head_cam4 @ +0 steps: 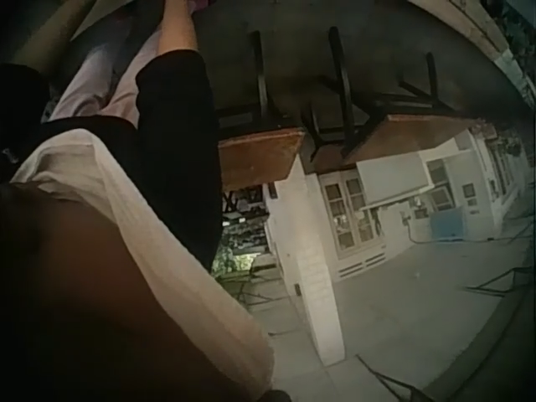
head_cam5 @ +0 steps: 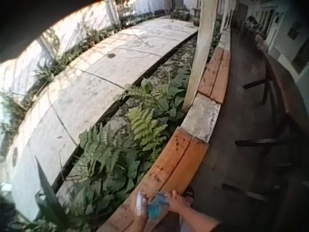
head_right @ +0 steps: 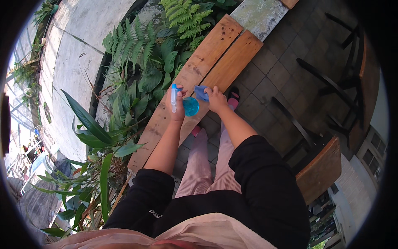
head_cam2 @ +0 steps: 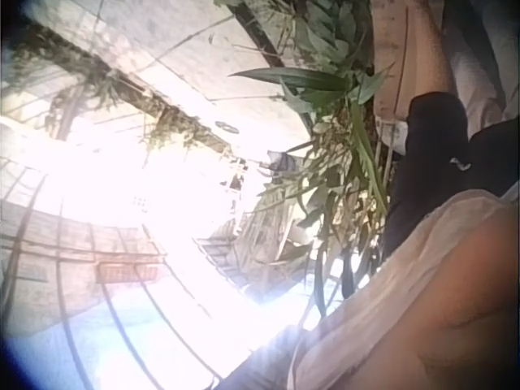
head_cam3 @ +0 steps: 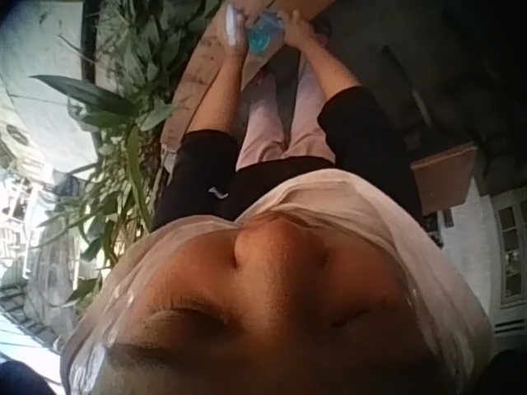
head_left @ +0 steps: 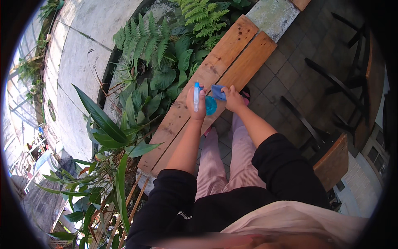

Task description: Spraying and wiping down outdoor wooden benches and tables.

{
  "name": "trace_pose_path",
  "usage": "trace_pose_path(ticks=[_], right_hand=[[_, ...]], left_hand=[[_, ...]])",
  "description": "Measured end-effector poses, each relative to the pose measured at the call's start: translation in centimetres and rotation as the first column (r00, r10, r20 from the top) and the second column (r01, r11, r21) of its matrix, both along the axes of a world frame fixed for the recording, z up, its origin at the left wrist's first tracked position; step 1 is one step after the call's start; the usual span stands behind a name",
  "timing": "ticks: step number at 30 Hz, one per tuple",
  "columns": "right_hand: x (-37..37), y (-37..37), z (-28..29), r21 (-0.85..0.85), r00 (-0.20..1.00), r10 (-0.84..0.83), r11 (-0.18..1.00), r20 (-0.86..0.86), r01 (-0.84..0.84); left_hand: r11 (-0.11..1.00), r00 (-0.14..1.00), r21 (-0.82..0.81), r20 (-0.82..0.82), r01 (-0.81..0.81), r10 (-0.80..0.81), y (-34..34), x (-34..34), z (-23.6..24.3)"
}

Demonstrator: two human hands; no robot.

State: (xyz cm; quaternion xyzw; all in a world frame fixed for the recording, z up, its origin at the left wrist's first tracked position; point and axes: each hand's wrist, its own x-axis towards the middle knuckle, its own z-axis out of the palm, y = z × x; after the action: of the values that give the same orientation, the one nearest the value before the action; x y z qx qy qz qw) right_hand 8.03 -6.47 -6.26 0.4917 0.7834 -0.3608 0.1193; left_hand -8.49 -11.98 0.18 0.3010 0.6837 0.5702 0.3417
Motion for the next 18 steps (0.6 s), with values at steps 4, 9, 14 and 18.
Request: trace_pose_path(ticks=[4, 9, 14, 18], right_hand=[[1.3, 0.5, -0.6, -0.016, 0.996, -0.020, 1.000, -0.087, 0.019], [2.2, -1.4, -0.2, -0.068, 0.917, -0.280, 0.960, -0.285, 0.272], [4.2, -6.1, -1.1, -0.104, 0.799, -0.507, 0.858, -0.324, 0.502], [7.1, -8.9, -2.8, -0.048, 0.676, -0.625, 0.747, -0.391, 0.663]], left_hand=[[0.970, 1.000, -0.242, 0.011, 0.011, -0.008, -3.9, 0.3, -0.3], [0.915, 0.984, -0.395, 0.112, -0.085, 0.139, -7.8, 1.0, -2.0], [0.852, 0.979, -0.517, 0.203, 0.084, 0.027, -9.9, 1.3, -2.1], [0.890, 0.997, -0.455, 0.069, -0.003, 0.038, -10.6, 1.0, -3.1]])
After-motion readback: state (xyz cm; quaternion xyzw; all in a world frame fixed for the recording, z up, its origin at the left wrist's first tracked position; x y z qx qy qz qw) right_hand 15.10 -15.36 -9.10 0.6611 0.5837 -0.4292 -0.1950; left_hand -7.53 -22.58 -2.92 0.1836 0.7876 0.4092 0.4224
